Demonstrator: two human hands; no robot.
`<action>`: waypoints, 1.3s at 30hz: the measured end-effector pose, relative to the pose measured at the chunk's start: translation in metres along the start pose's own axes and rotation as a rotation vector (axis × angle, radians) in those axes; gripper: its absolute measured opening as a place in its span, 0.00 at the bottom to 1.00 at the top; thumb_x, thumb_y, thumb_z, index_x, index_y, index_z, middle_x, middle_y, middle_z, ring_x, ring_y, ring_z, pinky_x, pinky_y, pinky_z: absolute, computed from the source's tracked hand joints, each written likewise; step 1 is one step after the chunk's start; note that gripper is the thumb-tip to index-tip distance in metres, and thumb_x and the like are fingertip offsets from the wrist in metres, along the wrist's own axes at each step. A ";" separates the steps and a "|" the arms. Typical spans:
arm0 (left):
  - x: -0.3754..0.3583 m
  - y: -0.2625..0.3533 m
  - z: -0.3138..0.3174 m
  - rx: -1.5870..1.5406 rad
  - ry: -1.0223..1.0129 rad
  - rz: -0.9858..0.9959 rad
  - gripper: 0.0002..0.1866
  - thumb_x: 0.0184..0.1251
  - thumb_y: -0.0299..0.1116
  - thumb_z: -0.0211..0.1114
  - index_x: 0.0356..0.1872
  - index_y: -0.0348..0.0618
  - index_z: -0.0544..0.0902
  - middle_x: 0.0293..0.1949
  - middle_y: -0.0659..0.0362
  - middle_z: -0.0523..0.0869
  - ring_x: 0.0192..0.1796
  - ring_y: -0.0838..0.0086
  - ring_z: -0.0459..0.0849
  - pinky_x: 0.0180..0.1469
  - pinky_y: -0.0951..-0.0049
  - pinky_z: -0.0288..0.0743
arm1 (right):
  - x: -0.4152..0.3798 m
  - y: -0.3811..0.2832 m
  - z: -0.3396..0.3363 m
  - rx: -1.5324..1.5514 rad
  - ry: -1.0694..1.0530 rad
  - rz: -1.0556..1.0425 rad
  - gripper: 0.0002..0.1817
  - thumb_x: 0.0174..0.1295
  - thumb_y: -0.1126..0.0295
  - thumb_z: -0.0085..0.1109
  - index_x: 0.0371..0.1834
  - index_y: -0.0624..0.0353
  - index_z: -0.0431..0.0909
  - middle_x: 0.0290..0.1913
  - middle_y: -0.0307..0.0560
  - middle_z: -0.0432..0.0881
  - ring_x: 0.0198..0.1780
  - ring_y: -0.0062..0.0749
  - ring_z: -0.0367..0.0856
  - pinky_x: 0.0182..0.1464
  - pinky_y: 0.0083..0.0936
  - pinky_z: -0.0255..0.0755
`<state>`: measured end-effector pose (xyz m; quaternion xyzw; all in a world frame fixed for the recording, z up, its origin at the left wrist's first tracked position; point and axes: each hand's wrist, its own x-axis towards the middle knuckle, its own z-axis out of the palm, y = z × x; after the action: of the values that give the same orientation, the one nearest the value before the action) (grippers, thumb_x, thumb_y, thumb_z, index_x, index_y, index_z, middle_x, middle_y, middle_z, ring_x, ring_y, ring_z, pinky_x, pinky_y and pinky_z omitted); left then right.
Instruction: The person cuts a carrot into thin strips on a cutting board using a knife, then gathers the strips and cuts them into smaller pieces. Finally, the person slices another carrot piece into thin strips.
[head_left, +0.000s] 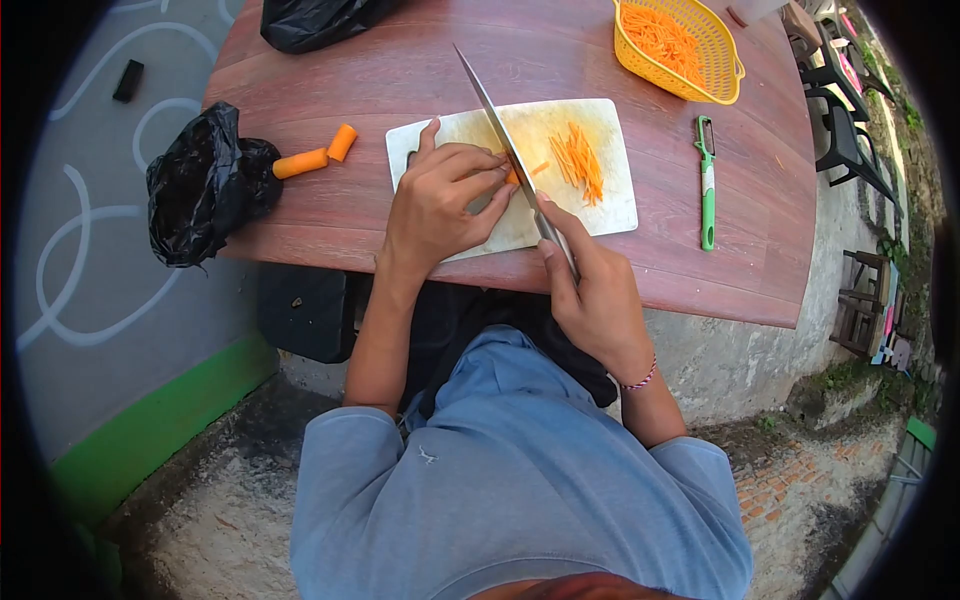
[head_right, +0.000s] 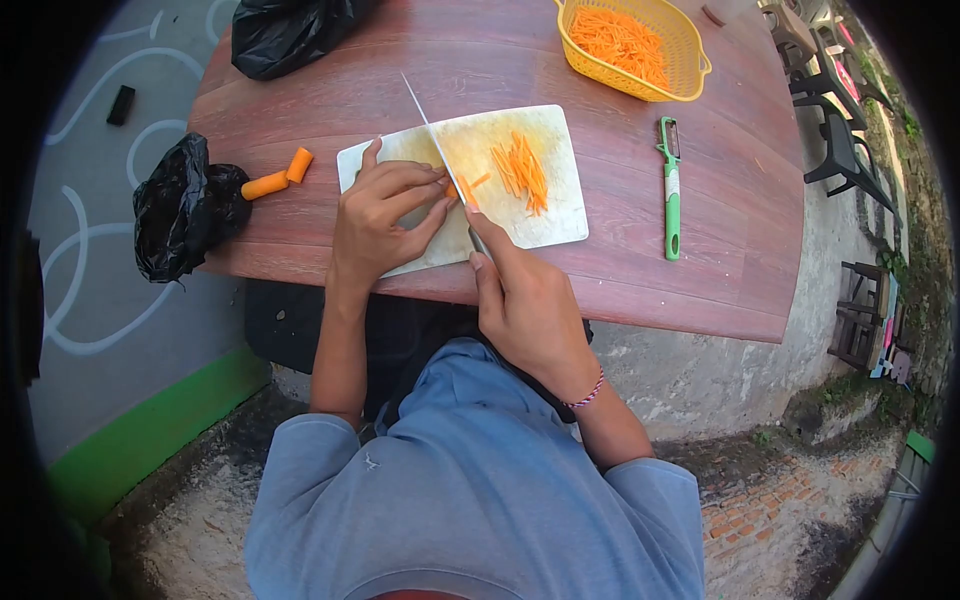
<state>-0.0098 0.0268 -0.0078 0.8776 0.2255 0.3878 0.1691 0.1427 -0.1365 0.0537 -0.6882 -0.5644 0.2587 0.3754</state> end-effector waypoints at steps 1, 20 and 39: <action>0.000 0.000 0.000 -0.002 -0.003 -0.001 0.07 0.59 0.29 0.83 0.38 0.44 0.97 0.42 0.60 0.96 0.48 0.66 0.95 0.79 0.36 0.70 | -0.004 -0.001 -0.003 -0.001 -0.002 0.023 0.26 0.77 0.74 0.61 0.78 0.56 0.76 0.37 0.70 0.87 0.40 0.68 0.89 0.43 0.52 0.80; 0.000 0.005 -0.003 0.006 -0.008 -0.017 0.06 0.57 0.27 0.83 0.36 0.43 0.96 0.43 0.58 0.96 0.50 0.65 0.95 0.77 0.36 0.72 | -0.010 -0.010 -0.005 0.102 -0.035 0.113 0.27 0.78 0.76 0.60 0.80 0.53 0.75 0.46 0.71 0.89 0.49 0.70 0.90 0.49 0.46 0.83; 0.000 0.002 -0.003 0.011 -0.024 -0.011 0.06 0.57 0.28 0.83 0.36 0.43 0.96 0.42 0.59 0.96 0.50 0.66 0.94 0.77 0.36 0.72 | -0.004 -0.016 0.006 -0.041 -0.029 0.081 0.27 0.76 0.76 0.60 0.79 0.58 0.74 0.39 0.70 0.88 0.40 0.67 0.90 0.43 0.52 0.82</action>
<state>-0.0109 0.0257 -0.0049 0.8819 0.2302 0.3751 0.1691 0.1278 -0.1373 0.0633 -0.7142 -0.5467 0.2717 0.3423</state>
